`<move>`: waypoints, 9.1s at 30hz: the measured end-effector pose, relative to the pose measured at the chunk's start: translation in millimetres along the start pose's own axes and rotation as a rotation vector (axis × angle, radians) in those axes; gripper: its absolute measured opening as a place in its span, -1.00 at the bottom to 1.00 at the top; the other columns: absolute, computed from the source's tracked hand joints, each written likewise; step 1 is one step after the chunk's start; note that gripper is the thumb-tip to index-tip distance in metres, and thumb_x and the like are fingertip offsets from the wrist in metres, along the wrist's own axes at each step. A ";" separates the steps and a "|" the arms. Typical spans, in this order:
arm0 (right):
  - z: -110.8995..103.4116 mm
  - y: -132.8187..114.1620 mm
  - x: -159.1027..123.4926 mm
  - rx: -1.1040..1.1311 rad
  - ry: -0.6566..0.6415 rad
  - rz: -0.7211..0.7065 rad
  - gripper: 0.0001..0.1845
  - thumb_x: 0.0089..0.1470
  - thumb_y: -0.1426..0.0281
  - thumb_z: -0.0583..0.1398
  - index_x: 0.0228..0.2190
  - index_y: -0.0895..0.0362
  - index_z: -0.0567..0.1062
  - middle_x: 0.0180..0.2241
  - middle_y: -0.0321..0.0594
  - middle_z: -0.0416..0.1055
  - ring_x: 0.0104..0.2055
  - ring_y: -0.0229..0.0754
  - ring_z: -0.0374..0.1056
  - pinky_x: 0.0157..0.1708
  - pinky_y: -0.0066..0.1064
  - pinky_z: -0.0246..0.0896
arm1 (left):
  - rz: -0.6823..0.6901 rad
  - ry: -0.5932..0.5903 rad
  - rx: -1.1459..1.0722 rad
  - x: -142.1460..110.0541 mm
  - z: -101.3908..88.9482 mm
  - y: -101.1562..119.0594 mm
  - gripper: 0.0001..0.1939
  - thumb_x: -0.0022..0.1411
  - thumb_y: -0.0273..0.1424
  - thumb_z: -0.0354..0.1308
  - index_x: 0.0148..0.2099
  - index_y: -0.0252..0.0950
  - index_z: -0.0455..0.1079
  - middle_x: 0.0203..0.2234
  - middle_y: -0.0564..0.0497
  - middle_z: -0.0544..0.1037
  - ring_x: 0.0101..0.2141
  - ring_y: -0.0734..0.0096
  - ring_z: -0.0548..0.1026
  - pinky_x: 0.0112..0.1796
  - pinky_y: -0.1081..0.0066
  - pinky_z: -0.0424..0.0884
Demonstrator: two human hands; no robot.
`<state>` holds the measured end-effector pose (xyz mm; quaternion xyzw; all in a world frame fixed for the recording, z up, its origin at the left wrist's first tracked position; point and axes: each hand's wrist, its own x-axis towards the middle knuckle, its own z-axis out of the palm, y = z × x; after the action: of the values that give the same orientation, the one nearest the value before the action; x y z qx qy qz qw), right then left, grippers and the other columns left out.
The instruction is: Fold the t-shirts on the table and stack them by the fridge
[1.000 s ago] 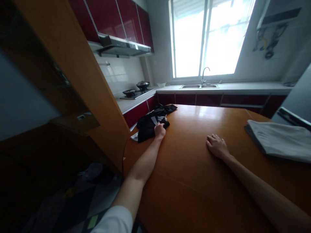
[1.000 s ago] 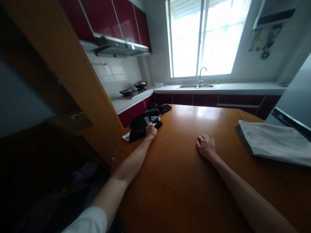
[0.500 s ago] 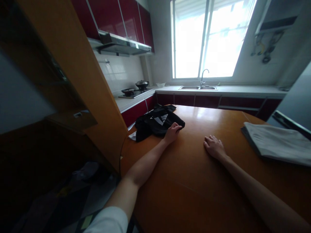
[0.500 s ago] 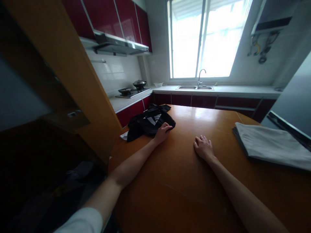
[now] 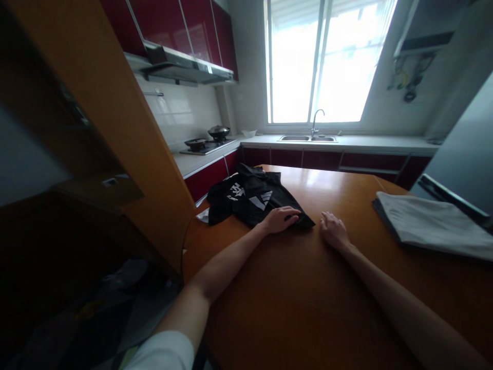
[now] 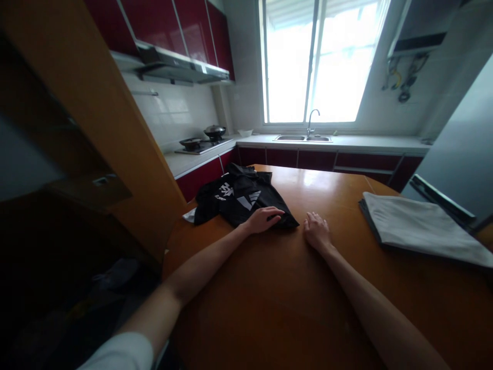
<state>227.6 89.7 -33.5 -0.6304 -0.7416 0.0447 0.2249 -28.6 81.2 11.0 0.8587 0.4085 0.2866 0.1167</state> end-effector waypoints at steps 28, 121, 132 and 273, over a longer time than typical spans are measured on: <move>-36.0 -2.7 -11.2 -0.305 0.176 0.050 -0.51 0.36 0.26 -0.06 -0.29 0.19 0.61 -0.18 0.10 0.55 -0.07 0.12 0.39 0.02 -0.02 0.09 | -0.410 0.151 0.418 -0.3 -9.7 -29.4 -0.59 0.40 -0.30 0.12 0.25 -0.14 0.39 0.18 -0.08 0.45 0.17 0.18 0.38 0.16 0.28 0.29; -54.9 -15.3 -19.3 -0.346 -0.303 -0.128 -0.43 0.36 0.26 -0.05 0.33 0.11 0.22 0.34 0.08 0.16 0.38 0.16 -0.01 0.25 0.12 -0.12 | -0.713 -0.559 0.543 11.3 -82.3 -51.0 -0.51 0.28 0.02 0.16 -0.10 -0.29 0.62 -0.11 -0.26 0.65 -0.06 0.00 0.60 -0.09 0.30 0.48; -70.8 -92.5 -71.8 -0.293 -0.427 -0.043 -0.51 0.30 0.10 0.10 0.05 0.18 0.49 0.10 0.20 0.36 0.07 0.22 0.31 -0.13 -0.13 0.33 | -0.578 -0.455 0.512 2.6 -70.7 -78.4 -0.44 0.33 -0.23 0.16 0.34 -0.17 0.32 0.26 -0.15 0.39 0.18 0.19 0.44 0.12 0.42 0.33; -101.6 68.6 -212.8 -0.008 -0.018 -0.206 -0.45 0.36 0.13 0.02 0.29 -0.02 0.31 0.38 -0.11 0.13 0.41 0.03 0.04 0.33 0.00 0.04 | -0.174 -0.329 0.301 -153.1 -44.2 33.4 -0.40 0.44 -0.01 -0.07 0.45 0.11 0.05 0.43 0.08 0.07 0.41 0.07 -0.03 0.33 -0.12 -0.04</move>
<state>352.1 -121.9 -25.6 -0.5514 -0.8046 0.0238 0.2192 -110.2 -59.3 0.5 0.8632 0.4945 0.0674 0.0767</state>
